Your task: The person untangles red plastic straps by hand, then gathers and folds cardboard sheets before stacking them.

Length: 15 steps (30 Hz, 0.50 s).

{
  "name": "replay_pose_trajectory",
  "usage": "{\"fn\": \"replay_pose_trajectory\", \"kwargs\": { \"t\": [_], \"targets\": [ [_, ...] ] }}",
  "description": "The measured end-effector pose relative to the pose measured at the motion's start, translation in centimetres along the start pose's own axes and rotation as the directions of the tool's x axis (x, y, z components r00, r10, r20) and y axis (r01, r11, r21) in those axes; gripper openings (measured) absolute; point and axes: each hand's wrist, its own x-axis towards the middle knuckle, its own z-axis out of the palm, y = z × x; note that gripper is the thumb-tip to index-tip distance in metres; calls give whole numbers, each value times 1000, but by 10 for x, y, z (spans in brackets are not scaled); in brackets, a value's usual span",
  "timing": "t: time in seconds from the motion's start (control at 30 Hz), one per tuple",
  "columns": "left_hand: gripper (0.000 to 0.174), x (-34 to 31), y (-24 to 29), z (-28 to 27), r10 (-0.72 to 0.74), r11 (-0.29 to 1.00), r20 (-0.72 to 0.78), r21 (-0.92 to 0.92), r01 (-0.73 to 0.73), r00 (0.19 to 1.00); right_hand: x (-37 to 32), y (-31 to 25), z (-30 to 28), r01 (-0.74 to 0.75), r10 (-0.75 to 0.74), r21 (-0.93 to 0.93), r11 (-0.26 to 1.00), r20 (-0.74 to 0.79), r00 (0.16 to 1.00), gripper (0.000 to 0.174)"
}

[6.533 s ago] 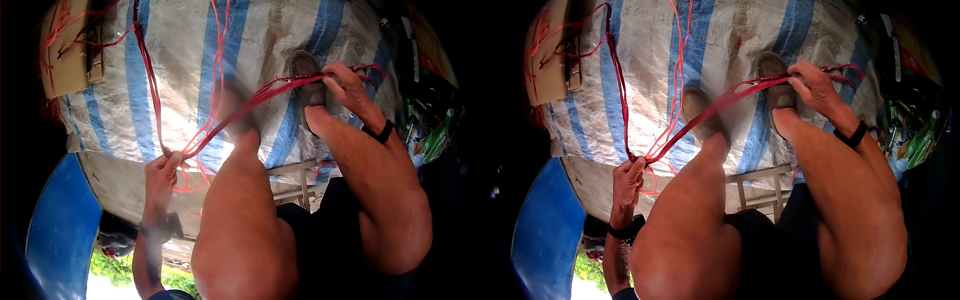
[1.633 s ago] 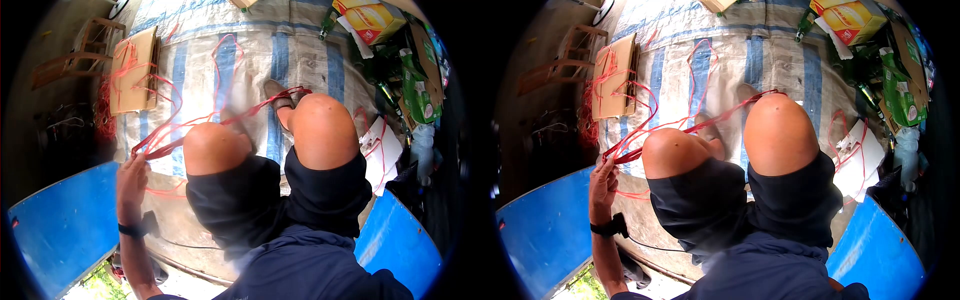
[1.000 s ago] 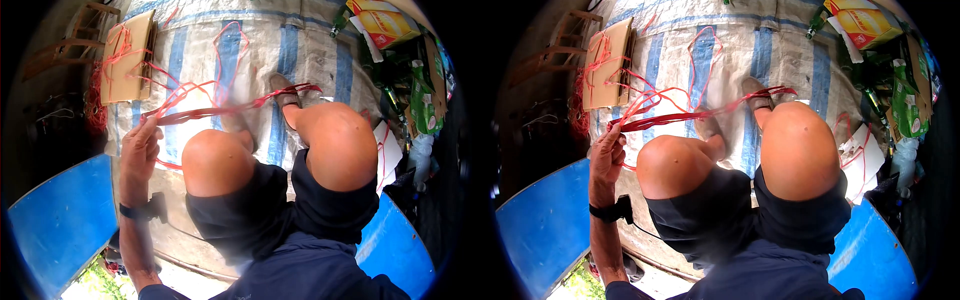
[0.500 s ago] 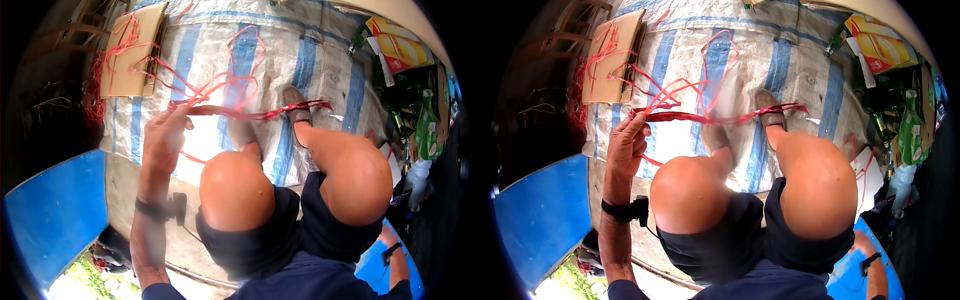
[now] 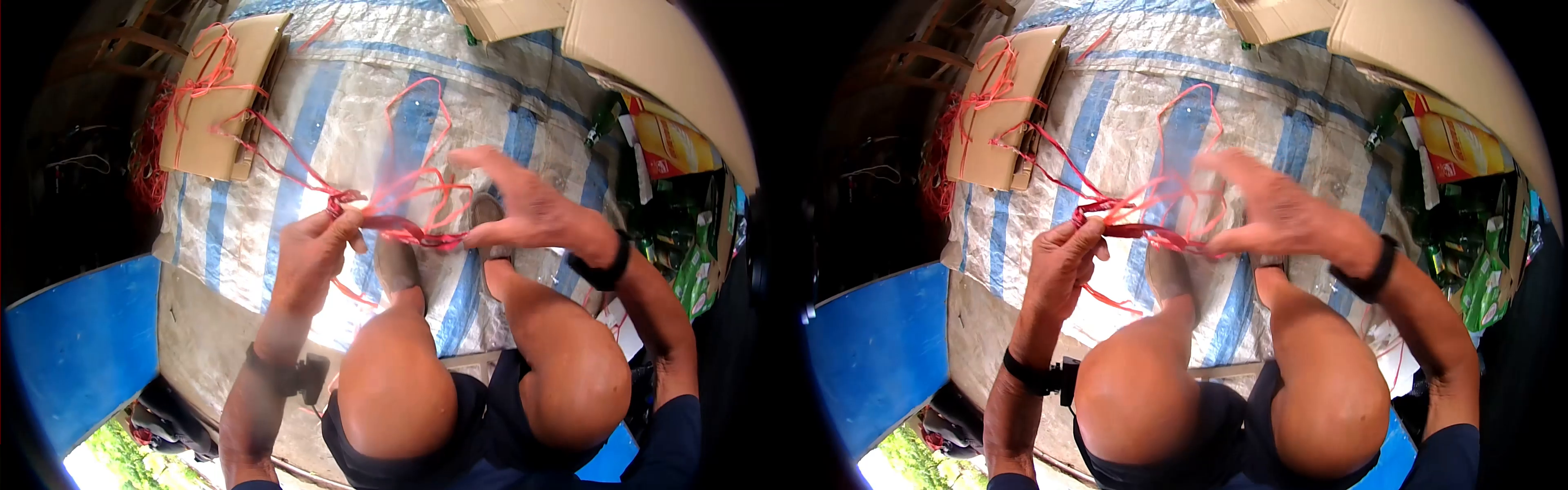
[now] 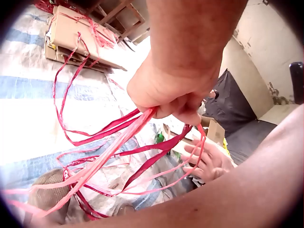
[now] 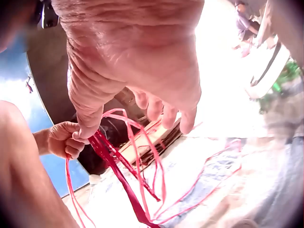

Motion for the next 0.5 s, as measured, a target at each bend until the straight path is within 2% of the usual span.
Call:
{"fn": "replay_pose_trajectory", "kwargs": {
  "t": [0.03, 0.07, 0.1, 0.13, 0.2, 0.23, 0.27, 0.33, 0.4, 0.47, 0.5],
  "targets": [
    [22, 5, -2, 2, 4, 1000, 2, -22, -4, 1000, 15, 6, 17, 5, -5, -4, 1000, 1, 1000, 73],
    [22, 11, -6, 1, 3, 1000, 3, -22, -3, 1000, 27, 13, 36, -69, 54, 219, 973, 75, 996, 60],
    [22, 17, -11, -1, -2, 1000, 16, -22, 2, 1000, 35, 17, 45, -157, 96, 423, 892, 163, 982, 48],
    [22, 24, -16, -4, -4, 1000, 30, -22, 5, 1000, 43, 18, 46, -154, 91, 418, 895, 167, 982, 48],
    [22, 37, -24, -10, -9, 999, 41, -41, 11, 999, 55, 19, 43, -494, 283, 499, 712, 441, 852, 24],
    [22, 44, -31, -15, -29, 996, 29, -79, 31, 999, 59, 16, 38, -581, 366, 522, 625, 462, 808, 27],
    [22, 53, -38, -19, -48, 992, 19, -117, 50, 999, 61, 28, 37, -584, 369, 516, 627, 464, 806, 27],
    [21, 67, -60, -27, -64, 988, 7, -139, 65, 998, 60, 58, 29, -517, 345, 379, 768, 435, 831, 28],
    [21, 81, -79, -33, -118, 971, -56, -213, 104, 991, 72, 76, 13, -554, 383, 352, 754, 449, 807, 28],
    [19, 94, -94, -37, -155, 966, -124, -225, 124, 980, 85, 94, 1, -348, 274, 139, 927, 383, 882, 26],
    [24, 98, -98, -37, -153, 968, -189, -225, 109, 970, 92, 98, -6, -347, 279, 123, 930, 382, 881, 26]
  ]
}}
